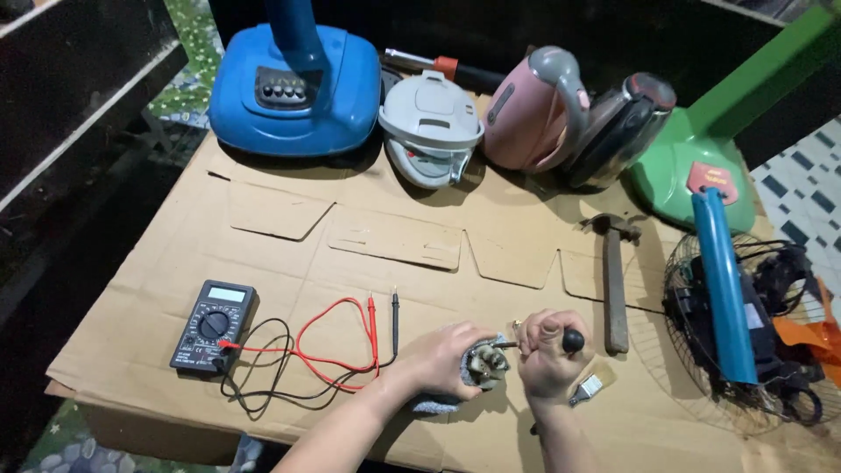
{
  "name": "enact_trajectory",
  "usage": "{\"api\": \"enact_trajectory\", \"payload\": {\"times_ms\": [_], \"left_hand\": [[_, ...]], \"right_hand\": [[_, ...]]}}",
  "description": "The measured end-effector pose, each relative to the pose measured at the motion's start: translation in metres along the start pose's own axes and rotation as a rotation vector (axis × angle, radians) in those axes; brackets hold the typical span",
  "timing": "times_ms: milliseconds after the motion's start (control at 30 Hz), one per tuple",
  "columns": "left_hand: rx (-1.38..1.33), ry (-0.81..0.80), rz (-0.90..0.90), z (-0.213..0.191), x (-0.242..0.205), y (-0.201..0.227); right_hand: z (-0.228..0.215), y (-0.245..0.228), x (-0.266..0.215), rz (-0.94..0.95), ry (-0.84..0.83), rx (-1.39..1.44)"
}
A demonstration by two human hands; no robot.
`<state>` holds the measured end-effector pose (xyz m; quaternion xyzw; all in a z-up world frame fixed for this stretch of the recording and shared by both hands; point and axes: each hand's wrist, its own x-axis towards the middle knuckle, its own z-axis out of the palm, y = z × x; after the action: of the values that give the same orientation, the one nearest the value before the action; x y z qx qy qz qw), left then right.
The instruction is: Testing and cleaning an appliance motor component using a multimeter, brush, and screwdriver.
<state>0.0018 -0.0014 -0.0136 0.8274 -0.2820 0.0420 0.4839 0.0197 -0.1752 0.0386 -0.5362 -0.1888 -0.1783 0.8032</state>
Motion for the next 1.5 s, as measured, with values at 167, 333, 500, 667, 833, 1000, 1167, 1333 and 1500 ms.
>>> {"api": "enact_trajectory", "payload": {"times_ms": [167,333,500,667,833,1000,1167,1333,1500], "left_hand": [[0.000,-0.034,-0.034,0.002,-0.002,0.001],[0.007,-0.070,-0.067,-0.005,-0.003,0.012],[0.010,-0.109,-0.072,-0.003,0.000,0.007],[0.038,-0.118,-0.181,-0.010,0.002,0.018],[-0.027,0.002,-0.007,0.002,-0.001,0.003],[0.042,0.016,-0.006,-0.002,-0.001,0.010],[0.058,-0.121,-0.114,-0.011,-0.003,0.023],[0.050,-0.112,-0.117,-0.010,0.003,0.019],[0.044,-0.087,-0.101,-0.006,0.002,0.012]], "right_hand": [[-0.003,0.009,-0.015,-0.064,0.218,-0.075],[-0.028,-0.002,-0.002,0.039,-0.053,0.090],[-0.046,0.002,0.021,0.324,-0.407,0.261],[-0.020,-0.004,0.008,0.049,-0.118,0.177],[-0.006,0.013,-0.015,-0.028,0.196,-0.055],[-0.012,0.018,-0.011,-0.058,0.255,-0.074],[-0.042,0.006,0.003,0.069,0.058,0.201],[-0.032,0.004,0.007,0.023,-0.141,0.125],[-0.008,0.024,-0.008,-0.083,0.025,-0.022]]}}
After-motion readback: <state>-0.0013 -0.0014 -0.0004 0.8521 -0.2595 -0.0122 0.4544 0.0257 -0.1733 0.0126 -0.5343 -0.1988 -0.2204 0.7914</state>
